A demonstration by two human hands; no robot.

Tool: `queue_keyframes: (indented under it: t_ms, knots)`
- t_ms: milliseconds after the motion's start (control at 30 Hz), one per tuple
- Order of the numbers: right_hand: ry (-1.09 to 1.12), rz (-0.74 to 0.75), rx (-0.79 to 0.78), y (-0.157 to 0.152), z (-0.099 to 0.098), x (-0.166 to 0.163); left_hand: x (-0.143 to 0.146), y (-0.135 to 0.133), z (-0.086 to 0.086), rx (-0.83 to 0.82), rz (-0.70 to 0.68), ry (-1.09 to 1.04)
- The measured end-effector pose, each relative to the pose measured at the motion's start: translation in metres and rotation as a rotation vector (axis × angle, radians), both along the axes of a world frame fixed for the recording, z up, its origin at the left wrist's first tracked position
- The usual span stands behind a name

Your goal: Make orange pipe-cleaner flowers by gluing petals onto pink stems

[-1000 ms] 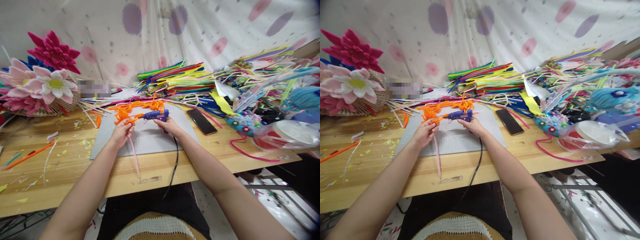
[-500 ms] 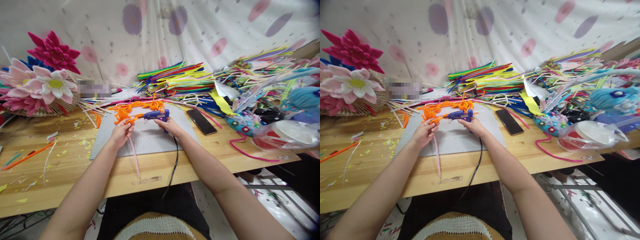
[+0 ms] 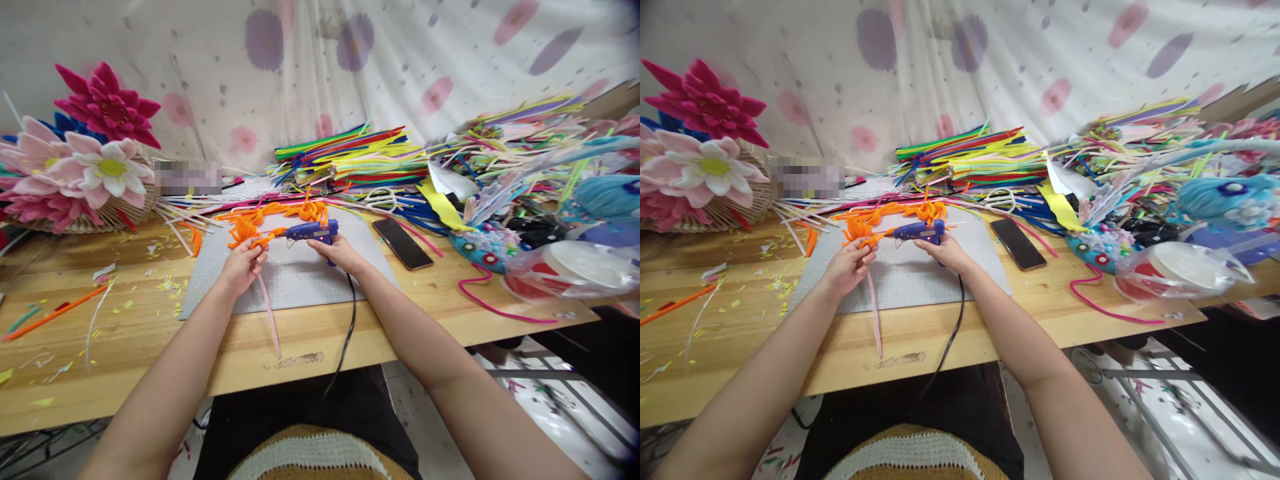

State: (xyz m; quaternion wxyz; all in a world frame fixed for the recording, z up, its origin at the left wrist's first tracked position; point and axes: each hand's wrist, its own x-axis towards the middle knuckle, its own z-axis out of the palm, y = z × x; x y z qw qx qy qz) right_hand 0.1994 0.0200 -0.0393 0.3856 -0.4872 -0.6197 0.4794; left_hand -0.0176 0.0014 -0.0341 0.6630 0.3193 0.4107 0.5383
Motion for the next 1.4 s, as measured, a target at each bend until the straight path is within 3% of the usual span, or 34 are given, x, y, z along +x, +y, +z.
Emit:
queue_keyframes:
  t_ms: [200,400,633,1400]
  knots:
    - [0.033,0.061,0.013,-0.0042,0.0032,-0.0034,0.0001,0.0001,-0.0006,-0.005,-0.001,-0.001]
    - [0.014,-0.007,-0.008,0.0,0.0002,-0.0002,0.0002,-0.0007,0.0002,-0.016,0.006,0.001]
    - [0.035,0.076,0.002,-0.0047,0.0043,-0.0041,0.0019,-0.0012,0.0005,-0.009,0.004,0.023]
    - [0.025,0.041,-0.012,-0.0047,0.0049,-0.0038,0.0021,-0.0007,-0.0003,-0.004,0.009,0.042]
